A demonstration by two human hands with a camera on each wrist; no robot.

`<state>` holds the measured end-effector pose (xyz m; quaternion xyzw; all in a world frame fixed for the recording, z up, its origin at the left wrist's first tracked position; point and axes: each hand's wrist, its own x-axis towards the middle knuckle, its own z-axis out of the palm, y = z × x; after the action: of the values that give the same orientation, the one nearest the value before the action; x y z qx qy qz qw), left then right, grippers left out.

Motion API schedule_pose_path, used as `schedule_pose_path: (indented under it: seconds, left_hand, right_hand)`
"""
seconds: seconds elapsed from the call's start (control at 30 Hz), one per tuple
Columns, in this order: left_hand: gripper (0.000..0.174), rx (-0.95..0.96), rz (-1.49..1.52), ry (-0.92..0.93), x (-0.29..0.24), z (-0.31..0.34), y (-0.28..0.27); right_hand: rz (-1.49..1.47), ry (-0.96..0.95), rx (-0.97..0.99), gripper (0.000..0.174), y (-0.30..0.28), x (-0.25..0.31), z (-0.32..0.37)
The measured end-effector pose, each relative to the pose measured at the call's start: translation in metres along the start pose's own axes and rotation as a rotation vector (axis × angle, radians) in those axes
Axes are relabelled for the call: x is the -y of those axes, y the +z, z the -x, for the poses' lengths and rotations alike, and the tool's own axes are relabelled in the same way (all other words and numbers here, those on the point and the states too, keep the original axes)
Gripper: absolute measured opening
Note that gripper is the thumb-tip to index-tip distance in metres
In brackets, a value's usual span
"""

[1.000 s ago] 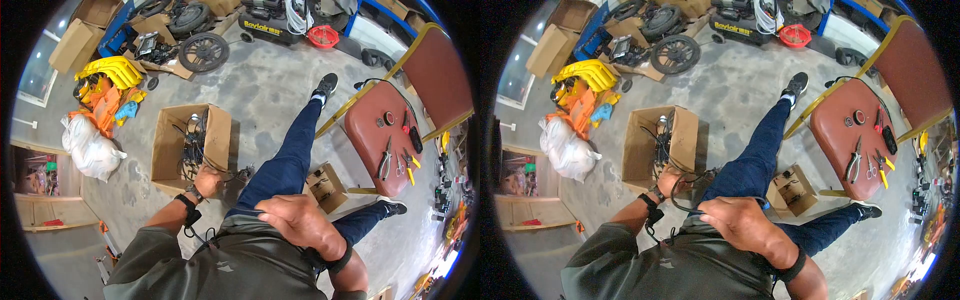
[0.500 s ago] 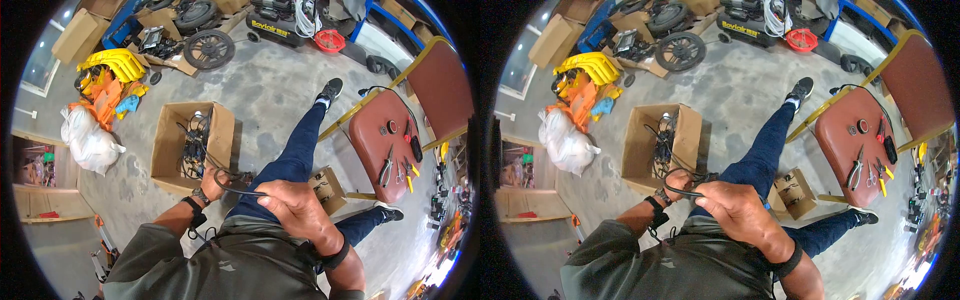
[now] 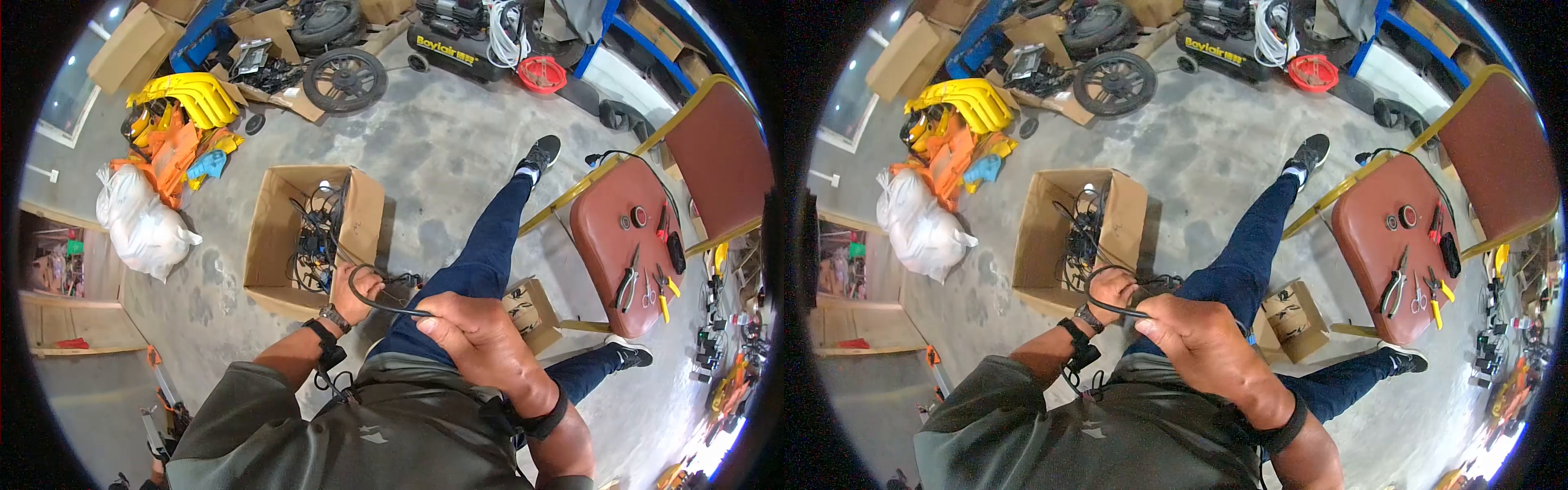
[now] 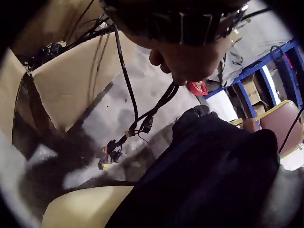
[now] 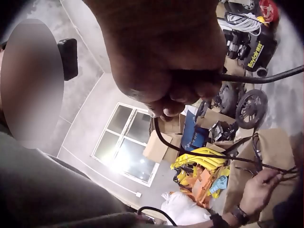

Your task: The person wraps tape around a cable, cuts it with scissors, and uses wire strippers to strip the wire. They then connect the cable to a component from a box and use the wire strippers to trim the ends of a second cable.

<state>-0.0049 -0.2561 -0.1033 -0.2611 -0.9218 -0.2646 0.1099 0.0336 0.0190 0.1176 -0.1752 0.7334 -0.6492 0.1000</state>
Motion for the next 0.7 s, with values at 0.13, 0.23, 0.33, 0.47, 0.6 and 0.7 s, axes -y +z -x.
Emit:
schedule_pose_path:
  seconds: [0.13,0.23,0.33,0.47,0.6,0.7]
  left_hand:
    - [0.008,0.076,-0.046,-0.057,0.004,0.004,0.001]
    - [0.007,0.072,-0.043,-0.070,0.006,0.008,0.005]
    - [0.007,0.058,-0.056,-0.034,0.004,0.005,0.007]
    - [0.011,0.107,-0.041,-0.016,0.001,0.006,0.003]
    - [0.019,0.139,-0.003,0.002,0.007,0.010,-0.004]
    - [0.027,0.190,0.000,-0.022,0.011,0.006,-0.030]
  right_hand:
    - [-0.052,0.084,-0.029,0.015,-0.012,0.019,-0.001]
    - [-0.102,0.090,-0.087,0.016,-0.013,0.019,-0.001]
    - [-0.059,0.077,-0.123,0.016,-0.016,0.019,-0.001]
    - [0.015,0.026,-0.179,0.016,-0.020,0.014,-0.001]
    - [-0.030,0.095,-0.381,0.014,-0.032,0.023,0.008]
    - [-0.080,0.078,-0.666,0.014,-0.056,0.022,0.024]
